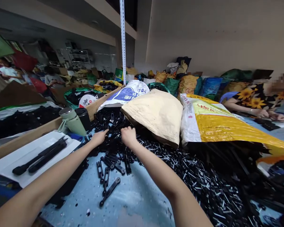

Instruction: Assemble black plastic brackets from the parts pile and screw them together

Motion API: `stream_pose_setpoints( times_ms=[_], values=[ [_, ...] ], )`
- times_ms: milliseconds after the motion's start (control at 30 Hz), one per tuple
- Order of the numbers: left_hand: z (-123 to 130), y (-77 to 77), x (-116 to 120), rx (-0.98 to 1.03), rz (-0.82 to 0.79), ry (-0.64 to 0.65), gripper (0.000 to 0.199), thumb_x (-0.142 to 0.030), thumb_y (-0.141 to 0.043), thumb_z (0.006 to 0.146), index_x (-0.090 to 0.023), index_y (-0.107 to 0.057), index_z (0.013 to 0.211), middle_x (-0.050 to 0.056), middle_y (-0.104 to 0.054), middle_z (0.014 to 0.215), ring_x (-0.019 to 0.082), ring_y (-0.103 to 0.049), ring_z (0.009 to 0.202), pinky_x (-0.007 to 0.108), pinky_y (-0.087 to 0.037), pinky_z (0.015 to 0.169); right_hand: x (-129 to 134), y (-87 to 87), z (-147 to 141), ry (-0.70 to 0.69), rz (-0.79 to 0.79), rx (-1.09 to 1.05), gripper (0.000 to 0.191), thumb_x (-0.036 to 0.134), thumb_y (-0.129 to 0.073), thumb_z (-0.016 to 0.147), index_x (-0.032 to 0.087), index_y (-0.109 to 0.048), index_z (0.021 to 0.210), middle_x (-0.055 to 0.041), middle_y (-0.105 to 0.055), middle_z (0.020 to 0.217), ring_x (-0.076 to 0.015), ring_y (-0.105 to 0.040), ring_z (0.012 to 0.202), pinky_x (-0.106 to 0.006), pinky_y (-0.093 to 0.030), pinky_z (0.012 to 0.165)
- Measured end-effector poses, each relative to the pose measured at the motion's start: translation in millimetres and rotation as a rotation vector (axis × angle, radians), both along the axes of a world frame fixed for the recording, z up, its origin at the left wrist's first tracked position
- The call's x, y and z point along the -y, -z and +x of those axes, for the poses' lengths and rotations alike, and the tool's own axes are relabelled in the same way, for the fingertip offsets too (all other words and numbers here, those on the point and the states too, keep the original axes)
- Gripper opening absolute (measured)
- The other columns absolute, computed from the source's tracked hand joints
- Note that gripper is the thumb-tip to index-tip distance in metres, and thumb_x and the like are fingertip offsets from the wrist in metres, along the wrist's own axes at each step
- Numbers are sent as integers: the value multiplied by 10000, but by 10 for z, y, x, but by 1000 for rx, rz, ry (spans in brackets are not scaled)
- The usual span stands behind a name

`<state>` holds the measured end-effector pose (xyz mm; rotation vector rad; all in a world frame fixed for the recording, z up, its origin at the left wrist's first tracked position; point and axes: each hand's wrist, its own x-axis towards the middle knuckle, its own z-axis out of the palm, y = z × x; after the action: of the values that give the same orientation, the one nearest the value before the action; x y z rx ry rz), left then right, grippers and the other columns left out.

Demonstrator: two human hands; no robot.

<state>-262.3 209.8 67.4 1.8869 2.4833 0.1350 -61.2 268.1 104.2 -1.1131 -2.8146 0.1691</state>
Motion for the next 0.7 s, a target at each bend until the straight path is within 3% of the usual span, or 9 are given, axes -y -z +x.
stream_pose_setpoints(
  times_ms=[100, 200, 233, 267, 333, 433, 500, 600, 700],
  values=[
    [158, -152, 156, -12, 148, -26, 419, -197, -318, 863, -113, -371, 1270, 173, -596, 1050, 269, -577, 955, 397, -407, 818, -377, -91, 277, 119, 61, 16, 386, 89, -255, 852, 101, -456, 1182, -184, -498, 1169, -283, -375, 1136, -463, -304, 883],
    [566, -276, 453, -11, 266, 30, 391, -251, -289, 890, -143, -393, 1250, 126, -562, 1137, 221, -541, 1023, 351, -398, 867, -648, -79, 451, 139, 77, 22, 425, 63, -325, 828, 148, -426, 1232, -146, -463, 1239, -263, -360, 1171, -428, -270, 937],
    [767, -270, 600, 4, 298, 94, 375, -268, -298, 891, -186, -404, 1242, 89, -561, 1149, 197, -540, 1020, 328, -409, 860, -689, -65, 482, 129, 79, 21, 427, 66, -348, 825, 174, -437, 1228, -124, -466, 1243, -253, -363, 1174, -412, -255, 955],
    [990, -231, 767, 70, 359, 239, 366, -265, -315, 886, -196, -421, 1230, 86, -587, 1102, 202, -560, 975, 341, -428, 828, -701, -53, 505, 113, 79, 20, 417, 71, -368, 823, 194, -461, 1210, -107, -484, 1226, -245, -376, 1165, -394, -248, 965],
    [1470, -63, 1134, 153, 321, 524, 371, -222, -323, 877, -234, -423, 1234, 75, -644, 916, 210, -599, 825, 363, -454, 726, -644, -52, 542, 72, 71, 20, 365, 86, -418, 811, 195, -521, 1144, -101, -547, 1135, -236, -438, 1106, -356, -279, 949],
    [2099, 292, 1627, 129, 203, 724, 441, -95, -343, 835, -237, -412, 1247, 95, -643, 874, 219, -593, 755, 364, -447, 643, -364, -103, 659, 3, 64, 21, 293, 152, -522, 776, 165, -557, 1068, -109, -585, 1020, -234, -489, 1024, -313, -357, 869],
    [2348, 486, 1850, 98, 171, 692, 426, -57, -404, 791, -217, -481, 1178, 99, -641, 840, 228, -590, 734, 362, -451, 621, -61, -127, 828, -40, 72, -28, 322, 215, -562, 759, 178, -530, 1078, -99, -548, 1072, -224, -472, 1038, -292, -379, 835],
    [2403, 616, 2049, 110, 206, 494, 379, -92, -517, 733, -189, -531, 1100, 122, -621, 940, 273, -575, 829, 418, -459, 684, 515, -40, 1239, -61, -54, -282, 367, 330, -596, 734, 203, -490, 1062, -73, -518, 1083, -198, -499, 967, -283, -406, 794],
    [2212, 612, 2190, 221, 298, 306, 289, -155, -552, 718, -186, -565, 1005, 130, -591, 1020, 309, -534, 942, 492, -439, 767, 1126, 220, 1794, 25, -369, -578, 483, 408, -602, 716, 216, -401, 1111, -40, -550, 934, -171, -546, 802, -281, -442, 712]
  ],
)
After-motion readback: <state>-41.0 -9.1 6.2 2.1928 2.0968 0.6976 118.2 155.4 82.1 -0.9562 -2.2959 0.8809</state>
